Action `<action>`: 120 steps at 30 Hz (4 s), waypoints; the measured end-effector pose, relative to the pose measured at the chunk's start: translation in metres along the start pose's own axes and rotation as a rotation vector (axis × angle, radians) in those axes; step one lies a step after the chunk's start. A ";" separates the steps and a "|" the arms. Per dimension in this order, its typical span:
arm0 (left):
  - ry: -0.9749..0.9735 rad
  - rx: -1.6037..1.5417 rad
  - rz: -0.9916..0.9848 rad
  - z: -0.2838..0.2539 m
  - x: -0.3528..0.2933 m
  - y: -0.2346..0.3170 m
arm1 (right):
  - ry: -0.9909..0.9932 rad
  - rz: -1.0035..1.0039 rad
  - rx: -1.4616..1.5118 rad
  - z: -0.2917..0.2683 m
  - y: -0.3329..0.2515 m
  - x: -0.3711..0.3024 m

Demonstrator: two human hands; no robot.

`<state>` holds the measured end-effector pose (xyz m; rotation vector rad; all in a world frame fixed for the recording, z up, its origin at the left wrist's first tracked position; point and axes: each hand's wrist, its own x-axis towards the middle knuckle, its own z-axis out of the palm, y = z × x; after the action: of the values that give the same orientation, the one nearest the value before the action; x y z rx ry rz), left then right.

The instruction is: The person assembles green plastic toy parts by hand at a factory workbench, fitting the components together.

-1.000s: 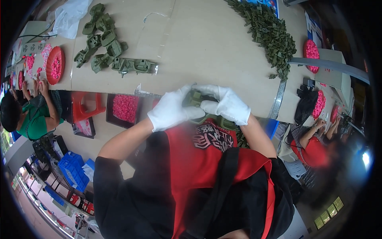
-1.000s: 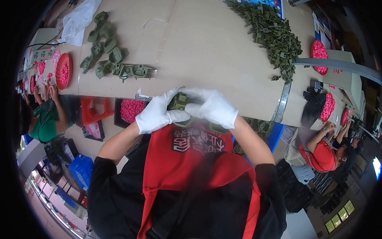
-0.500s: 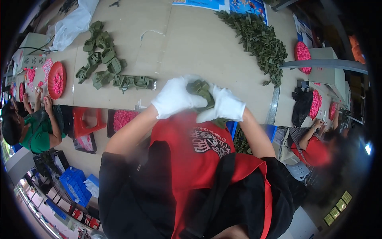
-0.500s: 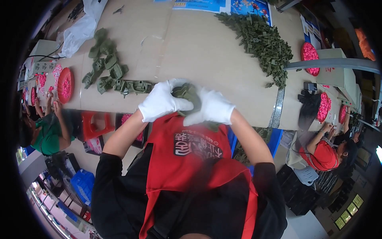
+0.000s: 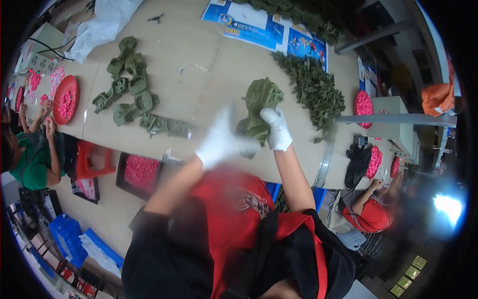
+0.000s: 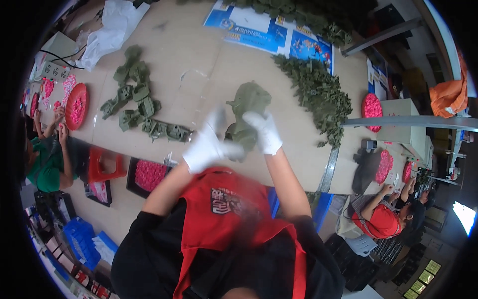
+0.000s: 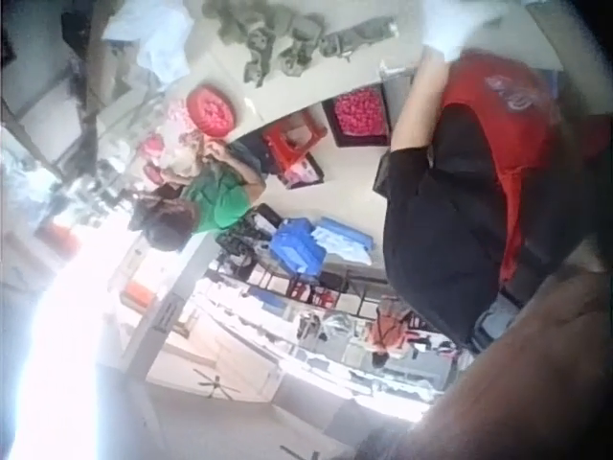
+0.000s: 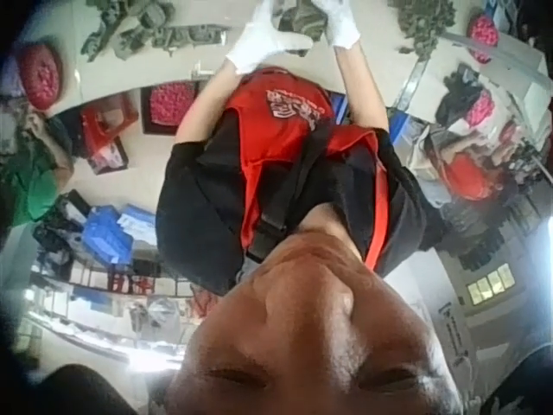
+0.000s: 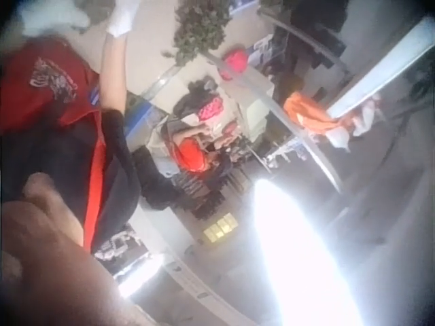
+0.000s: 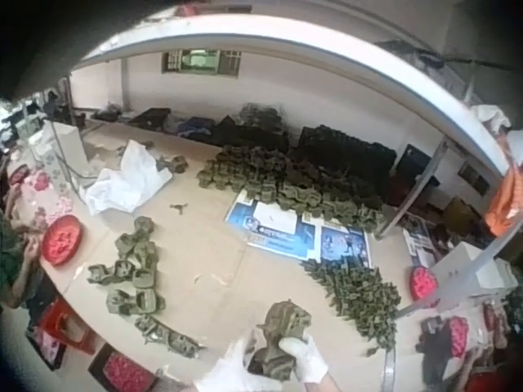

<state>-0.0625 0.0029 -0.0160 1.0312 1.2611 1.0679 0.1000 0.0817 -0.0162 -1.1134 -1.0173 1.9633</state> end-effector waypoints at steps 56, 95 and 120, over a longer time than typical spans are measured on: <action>-0.179 1.140 0.467 -0.262 0.659 0.096 | 0.548 -0.195 -1.652 -0.033 0.114 0.183; 0.434 0.684 0.098 -0.238 0.668 0.090 | 0.537 -0.145 -1.605 -0.034 0.115 0.179; 0.176 0.941 0.351 -0.257 0.679 0.084 | 0.580 -0.308 -1.647 -0.033 0.098 0.194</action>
<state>-0.3125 0.6859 -0.0835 1.9505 1.8318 0.8116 0.0312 0.2035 -0.1861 -1.8962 -2.2447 0.1260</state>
